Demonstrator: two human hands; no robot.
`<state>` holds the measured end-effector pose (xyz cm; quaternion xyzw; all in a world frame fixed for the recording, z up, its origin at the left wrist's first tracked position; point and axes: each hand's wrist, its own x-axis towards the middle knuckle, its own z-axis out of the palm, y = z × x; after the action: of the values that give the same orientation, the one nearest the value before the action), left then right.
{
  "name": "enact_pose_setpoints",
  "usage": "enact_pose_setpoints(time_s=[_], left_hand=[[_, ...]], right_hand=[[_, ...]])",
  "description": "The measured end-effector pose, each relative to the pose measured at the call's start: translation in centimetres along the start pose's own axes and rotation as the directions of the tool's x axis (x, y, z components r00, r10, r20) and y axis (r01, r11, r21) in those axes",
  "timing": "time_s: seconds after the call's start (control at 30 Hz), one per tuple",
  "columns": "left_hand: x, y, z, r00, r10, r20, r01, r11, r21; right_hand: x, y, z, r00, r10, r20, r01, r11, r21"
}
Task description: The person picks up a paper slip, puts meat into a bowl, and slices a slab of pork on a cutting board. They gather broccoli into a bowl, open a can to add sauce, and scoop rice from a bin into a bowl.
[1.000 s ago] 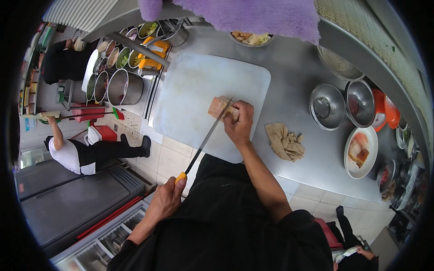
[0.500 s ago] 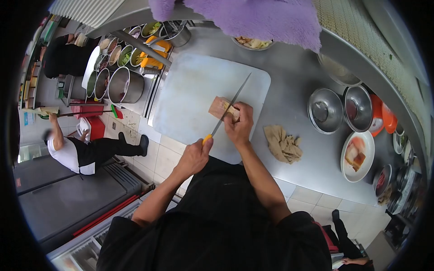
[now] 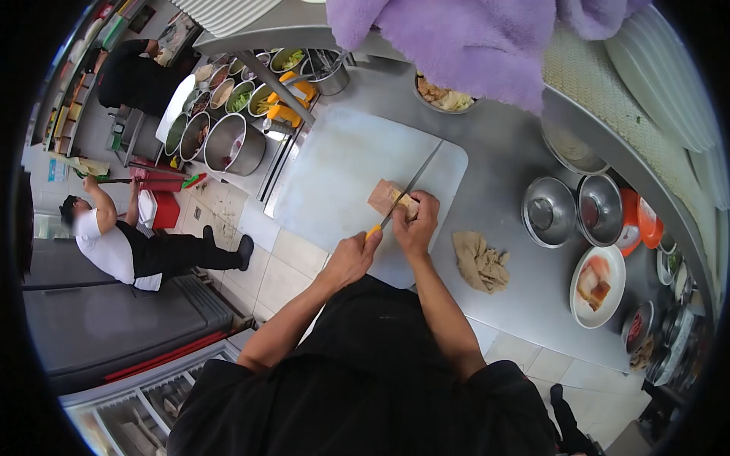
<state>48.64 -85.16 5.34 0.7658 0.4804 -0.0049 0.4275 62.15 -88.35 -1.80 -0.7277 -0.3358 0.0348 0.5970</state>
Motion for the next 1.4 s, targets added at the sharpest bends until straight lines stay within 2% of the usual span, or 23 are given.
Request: enact_pose_setpoints(time_s=[0.13,0.23,0.3,0.33,0.4,0.43,0.5,0.6,0.83,1.0,1.13,1.2,1.4], left_hand=[[-0.8,-0.2,-0.2,1.000,0.005,0.018,-0.005,1.000,0.031],[-1.2,1.2,-1.2,1.000,-0.006,0.001,0.006,1.000,0.002],[-2.3,2.0,-2.7,1.000,-0.014,0.000,0.014,1.000,-0.005],[-3.2,2.1,-3.6,0.999,-0.017,-0.027,0.017,1.000,-0.003],[-4.8,2.1,-5.2,0.998,-0.037,-0.051,0.038,0.999,0.002],[-5.3,2.0,-5.8,0.998,-0.041,-0.045,0.041,0.999,0.006],[-6.3,1.9,-6.7,0.995,-0.098,-0.004,0.098,0.993,0.064],[-7.2,1.9,-7.2,0.982,-0.186,0.024,0.183,0.978,0.099],[-9.8,2.3,-9.2,0.975,-0.214,0.056,0.205,0.970,0.134],[-11.5,2.7,-10.5,0.961,-0.262,0.086,0.246,0.956,0.161],[-10.1,2.8,-10.1,0.967,-0.233,0.104,0.218,0.967,0.133],[-8.4,1.9,-9.1,0.986,-0.149,0.071,0.137,0.979,0.153],[-4.6,2.4,-7.7,0.978,-0.178,0.105,0.169,0.982,0.087]], right_hand=[[-0.3,0.0,-0.1,0.999,-0.019,-0.027,0.019,1.000,0.020],[0.2,0.2,-0.3,0.999,0.035,0.000,-0.035,0.998,0.049],[0.2,0.4,-0.6,0.999,0.040,0.012,-0.041,0.990,0.134],[0.2,0.2,-0.7,0.999,0.050,0.010,-0.051,0.990,0.132],[1.7,-2.0,-1.1,0.996,-0.091,0.005,0.092,0.994,-0.052],[2.2,-2.1,-1.1,0.996,-0.084,0.005,0.084,0.995,-0.053],[2.9,-2.0,-0.9,0.986,0.004,0.169,0.000,1.000,-0.022],[3.0,-1.6,-0.6,0.981,0.017,0.195,-0.016,1.000,-0.007],[3.1,-1.4,-0.2,0.976,0.081,0.203,-0.077,0.997,-0.027],[3.4,-1.5,-0.3,0.976,0.037,0.216,-0.035,0.999,-0.016],[3.2,-1.2,0.0,0.976,0.072,0.206,-0.069,0.997,-0.021],[3.4,-1.2,-0.2,0.966,0.115,0.231,-0.115,0.993,-0.014],[3.3,-1.3,0.0,0.964,0.126,0.233,-0.131,0.991,0.005]])
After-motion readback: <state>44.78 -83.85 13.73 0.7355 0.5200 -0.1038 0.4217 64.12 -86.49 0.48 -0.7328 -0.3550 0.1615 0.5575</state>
